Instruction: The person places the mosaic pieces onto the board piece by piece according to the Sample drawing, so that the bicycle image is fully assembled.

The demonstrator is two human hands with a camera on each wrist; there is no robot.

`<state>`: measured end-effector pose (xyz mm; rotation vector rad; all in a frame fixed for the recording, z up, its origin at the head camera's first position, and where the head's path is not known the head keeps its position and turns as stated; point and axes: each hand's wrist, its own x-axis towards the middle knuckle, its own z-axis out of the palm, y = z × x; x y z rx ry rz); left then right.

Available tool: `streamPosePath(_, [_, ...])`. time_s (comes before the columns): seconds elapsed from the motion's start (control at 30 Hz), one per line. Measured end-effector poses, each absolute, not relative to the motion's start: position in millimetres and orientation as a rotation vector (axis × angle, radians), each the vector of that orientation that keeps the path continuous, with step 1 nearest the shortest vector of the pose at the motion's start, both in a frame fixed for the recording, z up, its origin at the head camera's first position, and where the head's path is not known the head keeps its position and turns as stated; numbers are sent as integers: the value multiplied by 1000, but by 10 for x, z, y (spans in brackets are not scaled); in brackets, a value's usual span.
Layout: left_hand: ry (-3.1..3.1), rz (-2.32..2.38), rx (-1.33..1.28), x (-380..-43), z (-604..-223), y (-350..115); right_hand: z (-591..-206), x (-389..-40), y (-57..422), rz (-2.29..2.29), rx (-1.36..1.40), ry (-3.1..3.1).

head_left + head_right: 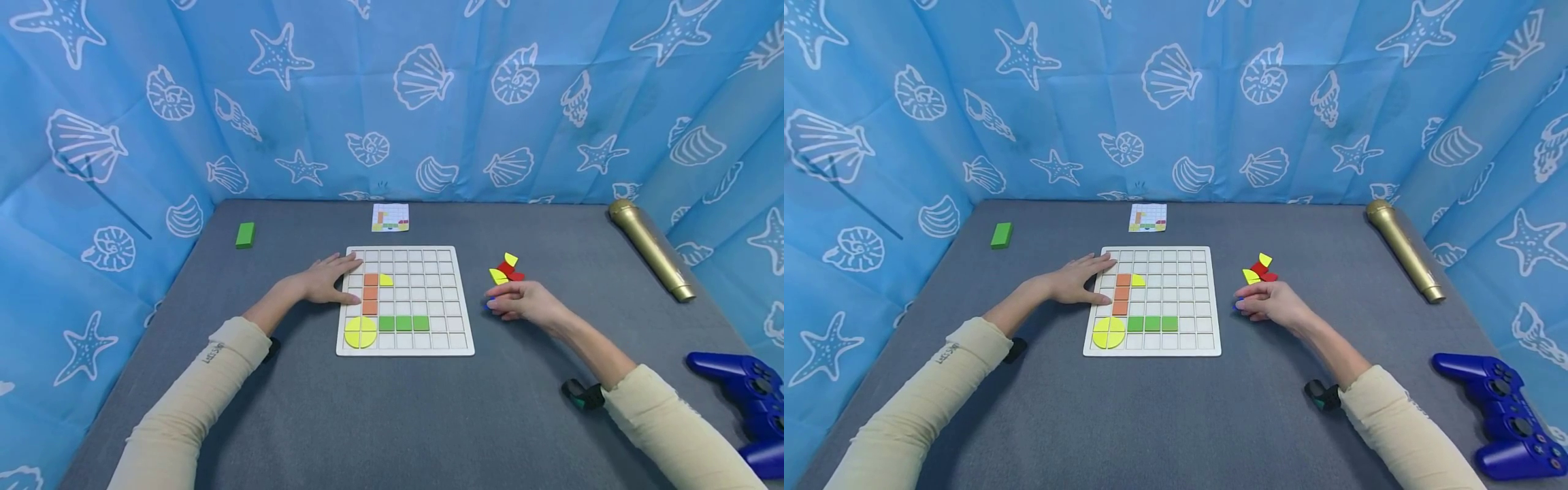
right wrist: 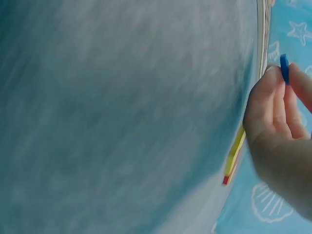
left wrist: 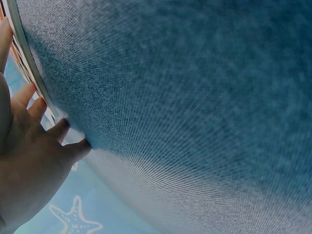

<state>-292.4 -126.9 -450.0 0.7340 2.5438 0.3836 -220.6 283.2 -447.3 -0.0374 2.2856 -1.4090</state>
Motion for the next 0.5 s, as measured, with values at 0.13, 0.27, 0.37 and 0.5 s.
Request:
streamPosePath(0.13, [2545, 384, 729, -2920, -4498, -1270, -4448, -2182, 2724, -1335, -32, 2341])
streamPosePath(0.27, [2547, 380, 728, -2919, -4504, -1271, -4441, -2163, 2637, -1390, -42, 2287])
streamPosePath(0.37, [2548, 383, 730, -2920, -4509, -1273, -4438, -2154, 2580, -1452, -54, 2213])
streamPosePath(0.5, [2550, 388, 728, -2918, -4508, -1272, -4441, -2146, 2490, -1482, -55, 2155])
